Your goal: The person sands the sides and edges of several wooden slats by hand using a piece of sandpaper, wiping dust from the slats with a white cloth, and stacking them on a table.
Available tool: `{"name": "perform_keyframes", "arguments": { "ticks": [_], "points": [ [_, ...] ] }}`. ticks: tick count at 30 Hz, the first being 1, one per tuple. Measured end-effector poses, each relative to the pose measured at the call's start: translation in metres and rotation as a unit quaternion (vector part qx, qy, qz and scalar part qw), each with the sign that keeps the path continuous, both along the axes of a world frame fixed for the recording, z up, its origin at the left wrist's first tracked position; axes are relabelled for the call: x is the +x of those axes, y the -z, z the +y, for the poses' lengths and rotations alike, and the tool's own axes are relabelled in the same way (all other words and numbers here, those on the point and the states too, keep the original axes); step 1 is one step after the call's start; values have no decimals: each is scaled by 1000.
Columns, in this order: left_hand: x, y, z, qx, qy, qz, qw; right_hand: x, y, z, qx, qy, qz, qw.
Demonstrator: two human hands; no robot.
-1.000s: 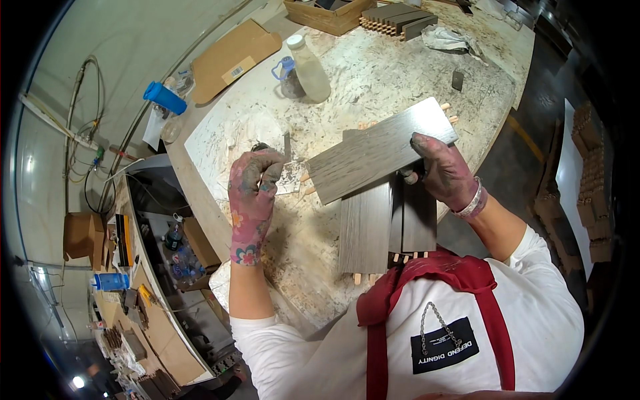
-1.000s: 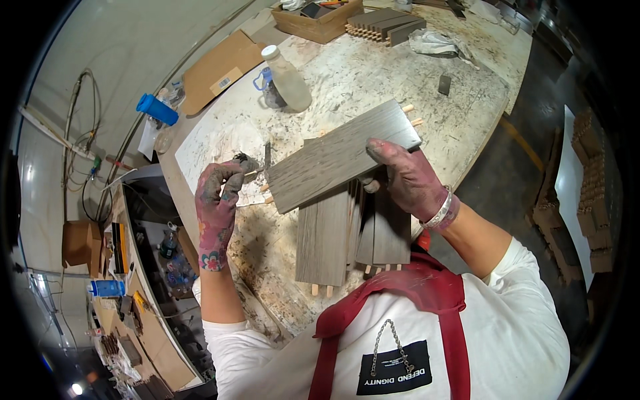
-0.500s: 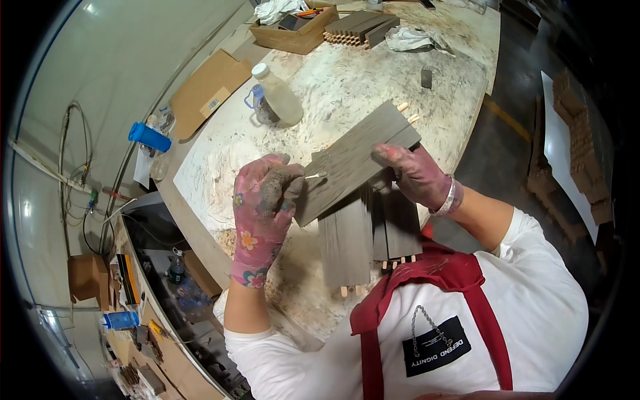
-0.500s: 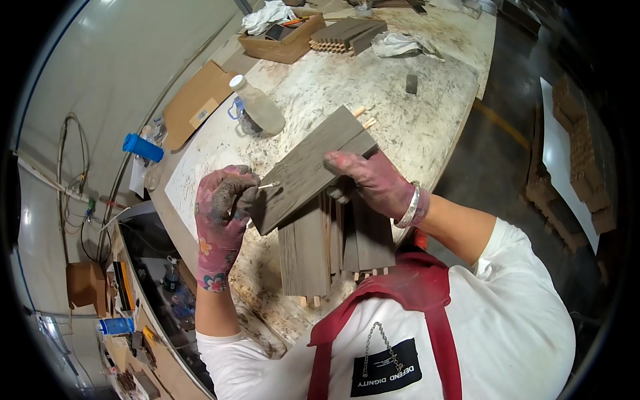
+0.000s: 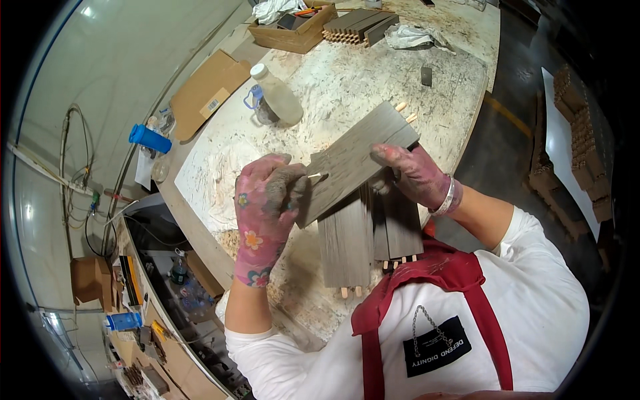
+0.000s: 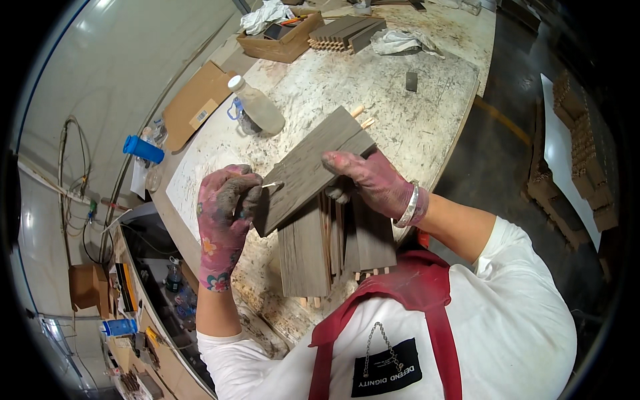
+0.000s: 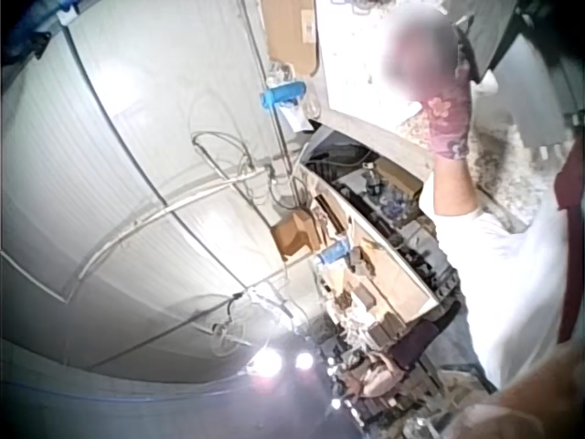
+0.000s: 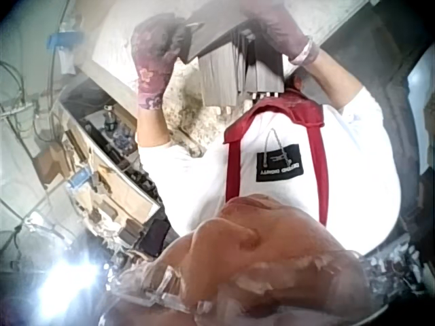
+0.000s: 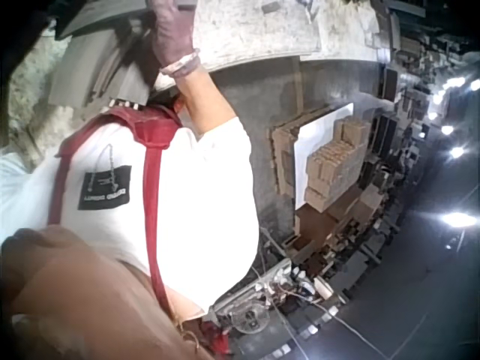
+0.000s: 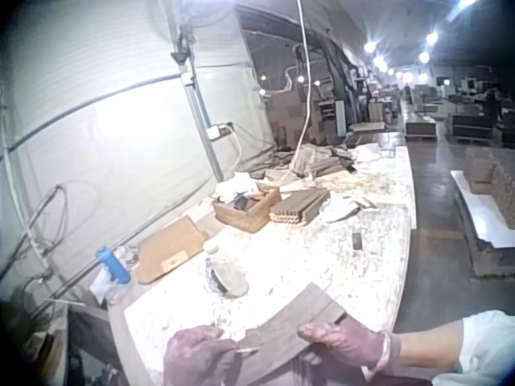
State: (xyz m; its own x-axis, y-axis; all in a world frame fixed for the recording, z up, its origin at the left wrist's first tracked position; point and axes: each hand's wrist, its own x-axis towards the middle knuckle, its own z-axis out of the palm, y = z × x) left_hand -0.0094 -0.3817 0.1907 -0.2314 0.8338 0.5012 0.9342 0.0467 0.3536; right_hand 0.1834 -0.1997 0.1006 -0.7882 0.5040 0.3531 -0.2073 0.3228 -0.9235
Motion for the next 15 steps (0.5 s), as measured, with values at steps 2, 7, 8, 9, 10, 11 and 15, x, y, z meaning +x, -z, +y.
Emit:
{"name": "perform_keyframes", "arguments": {
  "ticks": [2, 7, 8, 9, 10, 11, 15],
  "points": [
    [-1, -3, 1, -2, -8, -6, 1000, 2, -8, -4, -97, -2, -33, 995],
    [-9, -5, 15, -5, -13, 0, 1000, 1, -14, -5, -94, -2, -84, 992],
    [-9, -5, 15, -4, -13, 1, 1000, 2, -14, -3, -94, -1, -83, 992],
    [-9, -5, 17, -7, -10, 0, 1000, 4, -14, -1, -146, -26, -92, 985],
    [-9, -5, 19, -9, -7, -2, 1000, 5, -14, 2, -198, -50, -100, 974],
    [-8, -5, 21, -9, -4, -1, 1000, 5, -15, 3, -198, -48, -99, 974],
    [-12, 0, 20, 4, 3, -19, 1000, 5, -16, 0, -210, -57, -99, 971]
  ]
}}
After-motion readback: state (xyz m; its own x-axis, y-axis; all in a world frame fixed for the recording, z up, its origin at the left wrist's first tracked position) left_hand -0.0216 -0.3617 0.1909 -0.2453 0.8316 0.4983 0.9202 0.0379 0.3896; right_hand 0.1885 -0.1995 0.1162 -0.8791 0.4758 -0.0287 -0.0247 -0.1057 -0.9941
